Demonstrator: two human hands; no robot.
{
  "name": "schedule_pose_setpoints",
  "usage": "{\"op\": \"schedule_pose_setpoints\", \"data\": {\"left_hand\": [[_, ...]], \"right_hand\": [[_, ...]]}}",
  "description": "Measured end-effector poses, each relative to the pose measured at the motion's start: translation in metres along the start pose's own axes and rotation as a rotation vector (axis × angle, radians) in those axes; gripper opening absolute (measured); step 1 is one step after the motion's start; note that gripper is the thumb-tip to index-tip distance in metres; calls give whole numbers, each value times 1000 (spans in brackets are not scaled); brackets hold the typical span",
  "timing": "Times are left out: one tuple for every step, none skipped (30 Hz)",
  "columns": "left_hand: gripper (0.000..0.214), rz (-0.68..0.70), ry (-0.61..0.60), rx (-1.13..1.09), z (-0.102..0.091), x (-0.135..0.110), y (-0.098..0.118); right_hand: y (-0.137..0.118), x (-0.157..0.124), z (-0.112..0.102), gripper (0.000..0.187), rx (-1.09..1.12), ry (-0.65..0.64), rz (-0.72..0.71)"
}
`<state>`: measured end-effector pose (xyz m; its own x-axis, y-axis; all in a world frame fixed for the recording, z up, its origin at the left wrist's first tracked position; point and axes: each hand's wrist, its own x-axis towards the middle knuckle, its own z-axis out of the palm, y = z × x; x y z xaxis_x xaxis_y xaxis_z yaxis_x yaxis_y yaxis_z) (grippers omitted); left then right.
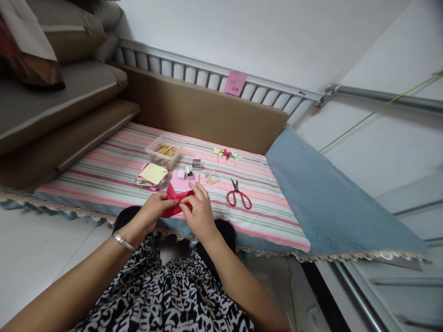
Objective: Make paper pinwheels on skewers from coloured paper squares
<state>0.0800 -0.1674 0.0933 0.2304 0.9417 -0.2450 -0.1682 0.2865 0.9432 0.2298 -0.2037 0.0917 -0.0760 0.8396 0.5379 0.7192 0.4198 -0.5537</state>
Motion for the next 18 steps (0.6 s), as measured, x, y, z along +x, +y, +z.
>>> {"op": "schedule_pose_setpoints", "data": {"left_hand": [[13, -6, -2, -2, 0, 1, -1], [13, -9, -3, -3, -1, 1, -2], [14, -8, -5, -2, -1, 2, -2], [16, -5, -11, -2, -2, 2, -3], [17, -4, -19, -2, -3, 2, -3], [19, -4, -24, -2, -3, 3, -4], [21, -7, -28, -3, -4, 3, -4], [22, -12, -32, -4, -4, 3, -3], [23, -19, -36, -6, -4, 3, -3], [25, -24, -42, -8, -5, 2, -2], [26, -25, -52, -9, -5, 2, -1], [27, -24, -66, -11, -5, 2, 0], [28, -20, -79, -11, -5, 1, 0], [29, -14, -88, -9, -5, 1, 1], [29, -8, -90, -6, -5, 1, 1], [29, -4, -89, -2, -5, 2, 1], [29, -1, -84, 2, -5, 2, 1], [28, 3, -78, 5, -5, 2, 0]], "right_hand": [[0, 0, 0, 8, -3, 0, 2], [0, 0, 0, 9, -6, 1, 3], [0, 1, 1, 9, -7, 2, 5], [0, 1, 1, 9, -7, 3, 8], [0, 1, 1, 9, -8, 3, 13], [0, 2, 1, 10, -8, 2, 18], [0, 2, 2, 10, -8, -2, 25], [0, 3, 2, 10, -8, -9, 34], [0, 4, 2, 10, -4, -16, 44], [0, 4, 2, 9, 1, -23, 56], [0, 5, 1, 9, 8, -28, 68], [0, 6, 1, 9, 16, -29, 78], [1, 6, 1, 9, 23, -29, 86], [1, 7, 1, 9, 28, -28, 91], [1, 7, 1, 9, 30, -27, 93], [0, 7, 1, 9, 29, -27, 94], [0, 7, 1, 8, 24, -30, 94], [0, 7, 2, 8, 18, -34, 95]]}}
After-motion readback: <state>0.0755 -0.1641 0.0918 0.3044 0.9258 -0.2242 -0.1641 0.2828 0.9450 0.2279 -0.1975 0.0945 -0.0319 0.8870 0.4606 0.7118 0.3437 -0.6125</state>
